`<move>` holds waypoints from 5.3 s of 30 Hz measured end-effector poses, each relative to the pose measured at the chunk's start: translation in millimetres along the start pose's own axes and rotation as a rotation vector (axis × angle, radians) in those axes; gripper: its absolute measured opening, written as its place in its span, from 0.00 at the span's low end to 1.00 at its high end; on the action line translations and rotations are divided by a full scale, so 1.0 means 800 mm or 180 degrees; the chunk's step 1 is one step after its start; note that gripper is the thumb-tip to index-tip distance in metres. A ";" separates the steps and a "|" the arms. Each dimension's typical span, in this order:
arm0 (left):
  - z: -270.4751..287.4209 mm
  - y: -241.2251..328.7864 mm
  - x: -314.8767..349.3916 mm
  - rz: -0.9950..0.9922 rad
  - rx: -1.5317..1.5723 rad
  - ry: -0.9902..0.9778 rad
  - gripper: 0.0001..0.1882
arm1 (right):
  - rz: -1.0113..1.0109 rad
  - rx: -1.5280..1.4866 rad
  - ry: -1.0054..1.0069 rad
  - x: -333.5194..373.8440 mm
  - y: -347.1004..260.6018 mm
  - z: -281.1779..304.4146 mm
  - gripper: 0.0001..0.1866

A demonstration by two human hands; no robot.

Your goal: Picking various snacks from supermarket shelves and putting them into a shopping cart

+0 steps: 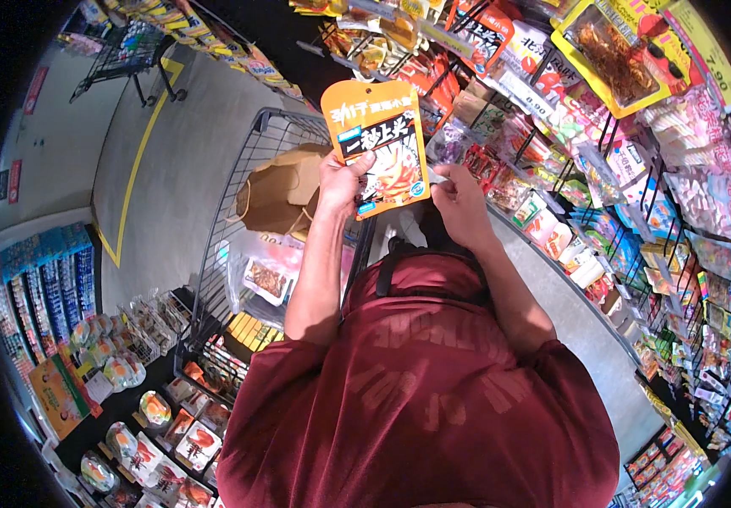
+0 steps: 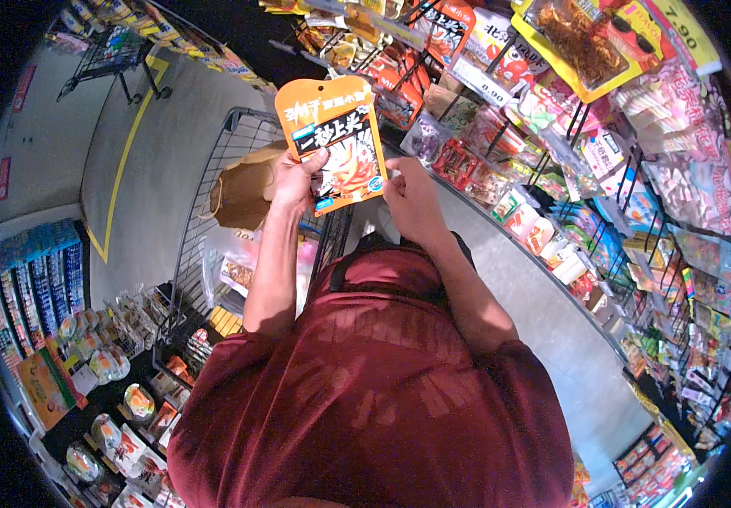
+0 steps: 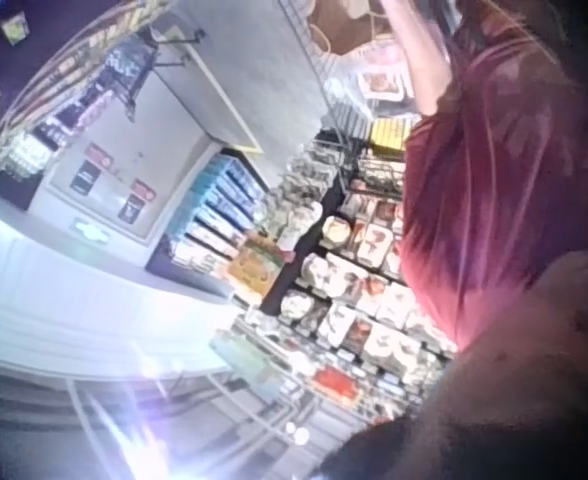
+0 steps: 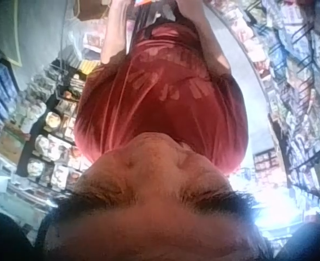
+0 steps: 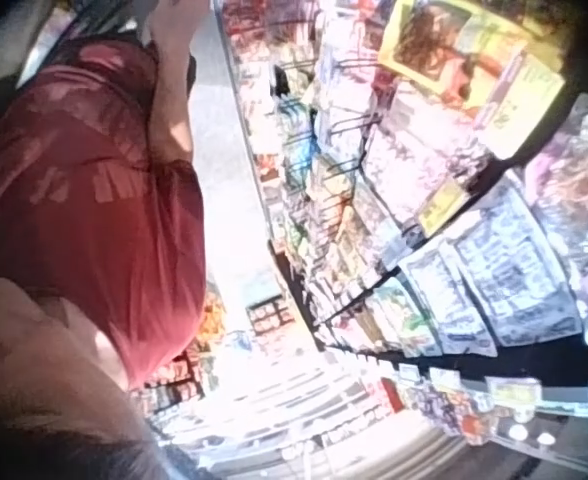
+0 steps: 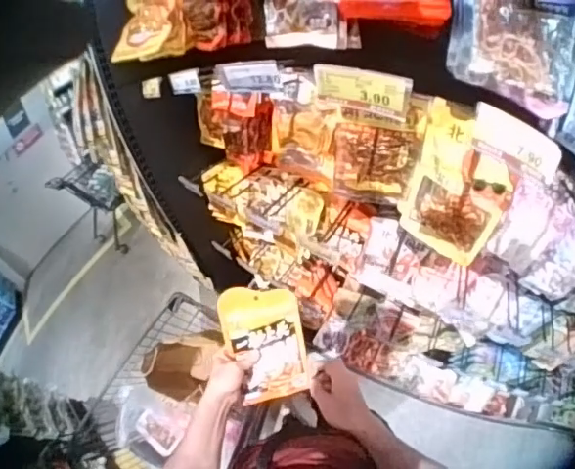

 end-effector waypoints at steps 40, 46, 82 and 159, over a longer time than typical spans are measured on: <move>-0.133 -0.034 -0.197 0.0296 0.0259 -0.1307 0.21 | 0.0565 -0.0361 0.0093 -0.185 -0.057 0.081 0.36; -0.152 -0.024 -0.191 0.0382 0.0285 -0.1340 0.18 | 0.0506 -0.0334 0.0070 -0.187 -0.059 0.086 0.36; -0.200 -0.059 -0.339 0.0129 -0.0941 -0.0700 0.08 | 0.0435 -0.0159 -0.0356 -0.189 -0.056 0.102 0.39; 0.014 -0.042 -0.023 -0.0993 -0.0346 0.0645 0.10 | 0.0110 -0.0297 -0.1267 -0.097 -0.033 -0.024 0.25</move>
Point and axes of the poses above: each hand's wrist, its own x-axis away from the middle knuckle, its own z-axis out of the back of the hand, y = z × x, the point moved 4 cm from there along -x, towards the middle knuckle, and after that the axes turned 13 degrees about x, right-handed, at the moved point
